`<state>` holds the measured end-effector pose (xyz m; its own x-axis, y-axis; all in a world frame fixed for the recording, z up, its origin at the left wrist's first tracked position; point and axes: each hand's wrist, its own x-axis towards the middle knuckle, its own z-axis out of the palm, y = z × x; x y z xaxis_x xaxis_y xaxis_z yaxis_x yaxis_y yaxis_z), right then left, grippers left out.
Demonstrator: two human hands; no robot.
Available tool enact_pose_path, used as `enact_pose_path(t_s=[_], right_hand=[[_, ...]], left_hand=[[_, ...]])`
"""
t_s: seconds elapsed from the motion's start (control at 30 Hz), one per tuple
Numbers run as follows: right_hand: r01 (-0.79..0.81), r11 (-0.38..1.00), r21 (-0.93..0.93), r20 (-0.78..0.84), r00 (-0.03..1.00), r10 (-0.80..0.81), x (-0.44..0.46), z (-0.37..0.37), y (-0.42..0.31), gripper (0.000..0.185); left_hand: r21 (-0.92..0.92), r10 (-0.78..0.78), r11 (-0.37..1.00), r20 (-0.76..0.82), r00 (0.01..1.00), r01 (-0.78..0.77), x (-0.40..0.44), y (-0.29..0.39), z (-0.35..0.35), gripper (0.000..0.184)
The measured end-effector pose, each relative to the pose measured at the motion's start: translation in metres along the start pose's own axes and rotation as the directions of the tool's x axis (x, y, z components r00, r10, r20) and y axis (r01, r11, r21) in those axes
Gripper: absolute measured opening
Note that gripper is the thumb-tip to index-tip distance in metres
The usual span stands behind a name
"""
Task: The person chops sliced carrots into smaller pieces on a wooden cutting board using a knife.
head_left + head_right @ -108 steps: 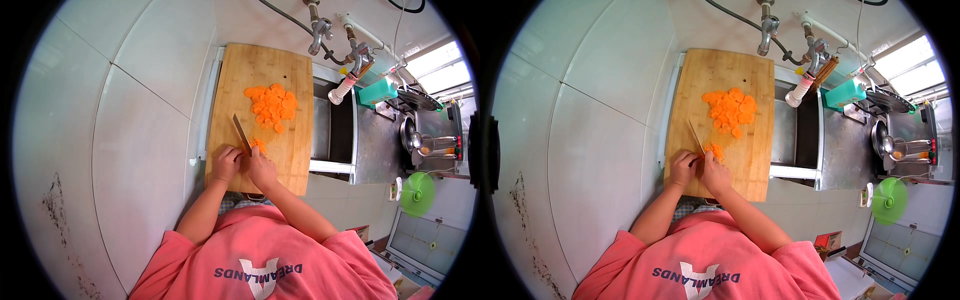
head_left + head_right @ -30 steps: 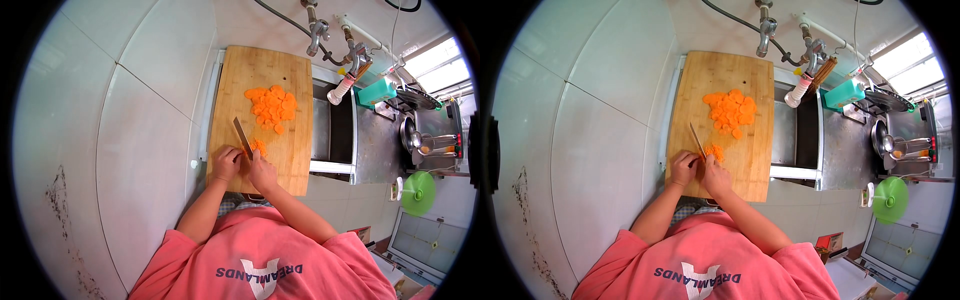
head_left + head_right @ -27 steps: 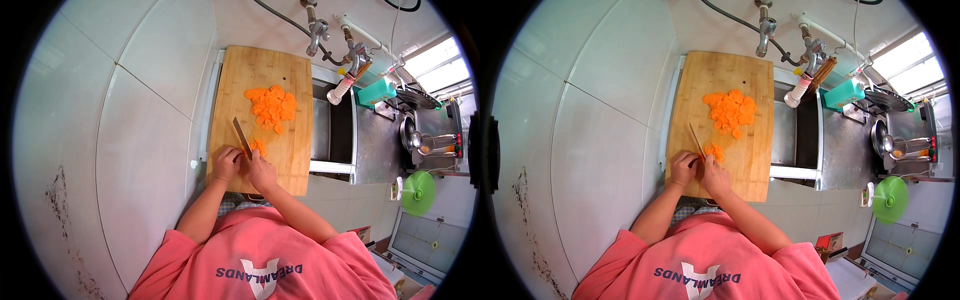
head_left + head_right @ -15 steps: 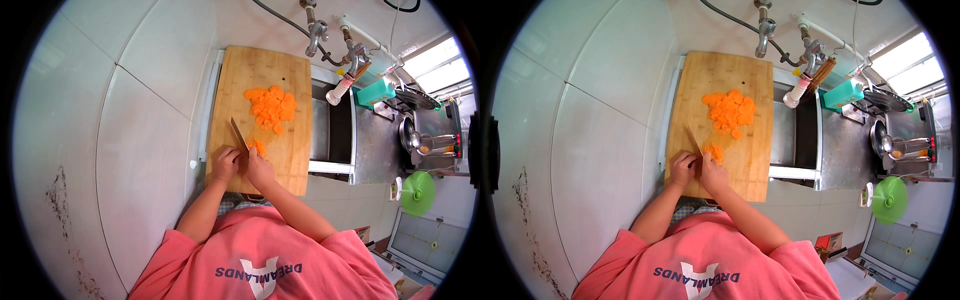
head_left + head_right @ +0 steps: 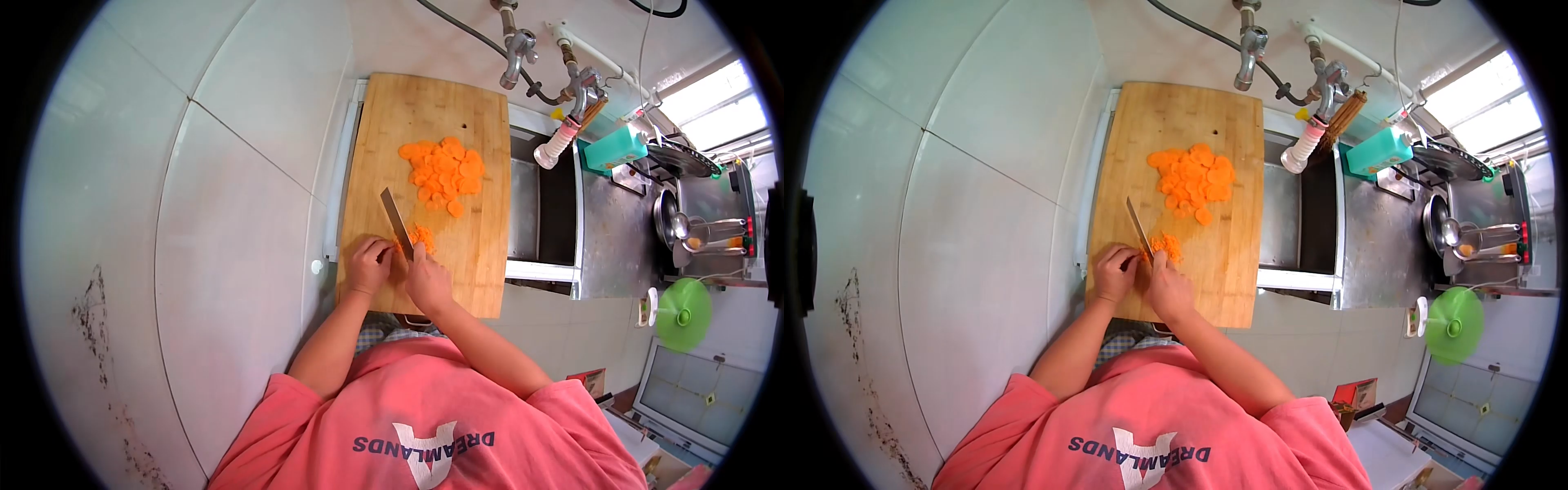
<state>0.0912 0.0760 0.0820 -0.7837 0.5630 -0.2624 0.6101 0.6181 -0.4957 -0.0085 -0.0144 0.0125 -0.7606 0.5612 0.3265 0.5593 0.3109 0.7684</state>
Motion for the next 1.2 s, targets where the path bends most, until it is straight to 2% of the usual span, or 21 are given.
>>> enact_pose_path(t_s=[0.67,0.77,0.87,0.93,1.03,1.2], right_hand=[[0.015,0.998,-0.059,0.022,1.0,-0.014,0.007,0.006,0.002,0.024],[0.003,1.0,0.031,-0.035,0.999,-0.002,0.007,0.013,0.008,0.031],[-0.062,0.996,0.071,0.009,0.998,0.061,0.005,0.0,0.003,0.026],[-0.019,0.998,0.06,-0.006,1.0,0.02,0.005,0.003,0.006,0.031],[0.023,1.0,0.022,0.013,1.0,-0.023,0.005,0.0,0.005,0.037],[0.029,1.0,-0.005,0.065,0.997,-0.029,0.007,-0.003,-0.002,0.035]], left_hand=[[0.065,0.034,0.997,0.062,0.997,-0.038,0.0,0.002,-0.002,0.01],[0.042,0.022,0.999,0.043,0.999,-0.024,0.0,0.002,-0.002,0.009],[0.004,-0.004,1.0,-0.018,1.0,0.004,-0.003,0.001,-0.001,0.007],[-0.049,-0.087,0.995,-0.042,0.995,0.085,-0.004,-0.001,-0.001,0.009],[-0.06,-0.123,0.991,-0.031,0.992,0.121,-0.005,-0.003,-0.004,0.008],[-0.02,-0.093,0.996,-0.045,0.995,0.092,-0.003,0.0,-0.006,0.008]])
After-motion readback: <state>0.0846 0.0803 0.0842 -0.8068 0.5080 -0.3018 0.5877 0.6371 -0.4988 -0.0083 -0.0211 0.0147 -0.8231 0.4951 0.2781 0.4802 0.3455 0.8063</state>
